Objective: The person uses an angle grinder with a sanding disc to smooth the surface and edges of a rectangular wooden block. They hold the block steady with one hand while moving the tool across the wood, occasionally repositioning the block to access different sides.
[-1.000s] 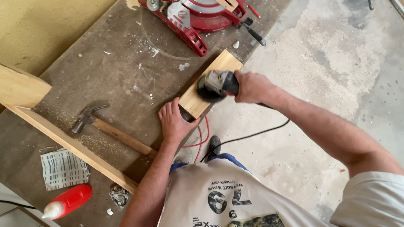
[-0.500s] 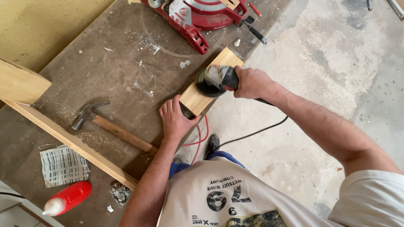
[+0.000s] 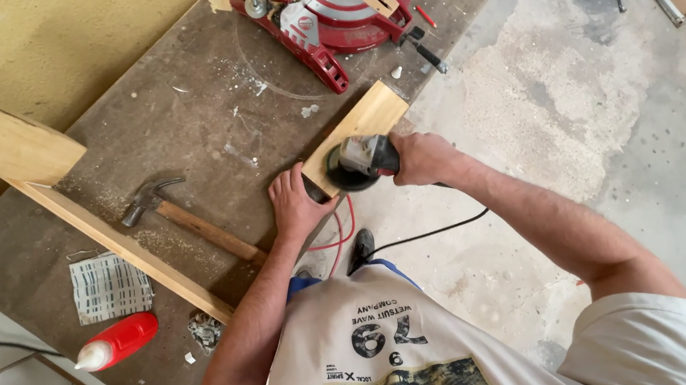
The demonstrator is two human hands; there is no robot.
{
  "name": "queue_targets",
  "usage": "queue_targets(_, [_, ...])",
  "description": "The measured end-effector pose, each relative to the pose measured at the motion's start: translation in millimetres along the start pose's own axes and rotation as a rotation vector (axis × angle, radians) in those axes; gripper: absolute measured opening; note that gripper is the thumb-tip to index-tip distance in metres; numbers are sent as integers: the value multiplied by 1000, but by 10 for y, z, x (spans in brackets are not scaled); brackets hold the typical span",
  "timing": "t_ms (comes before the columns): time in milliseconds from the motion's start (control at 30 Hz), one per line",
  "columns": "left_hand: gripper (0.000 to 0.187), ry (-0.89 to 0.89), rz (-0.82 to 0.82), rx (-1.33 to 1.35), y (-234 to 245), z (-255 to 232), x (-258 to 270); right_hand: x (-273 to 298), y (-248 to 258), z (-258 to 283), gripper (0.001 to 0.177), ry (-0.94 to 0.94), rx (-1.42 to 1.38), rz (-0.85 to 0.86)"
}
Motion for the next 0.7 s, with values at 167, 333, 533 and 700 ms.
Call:
queue_targets(167, [108, -19, -27, -7, -8, 18, -27, 32, -52, -185, 76, -101, -76, -5])
queue_targets(333, [108, -20, -26, -5, -4, -12, 13, 130, -389, -418, 66, -102, -52, 10])
queue_targets(533, [109, -29, -31, 0, -6, -8, -12, 306, -489, -456, 60, -129, -128, -33])
queue_targets(700, [109, -11, -11, 3, 16, -23, -26, 240, -527, -563, 56, -151, -195, -59])
Point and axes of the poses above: each hand's wrist, its own x-axis away from the middle knuckle, its own y-axis out of the back of the hand, z = x × y, the point moved 9 cm from there along -x, towards the middle knuckle, and after that the axes turned 8 degrees about -y, right-handed, at the moved point
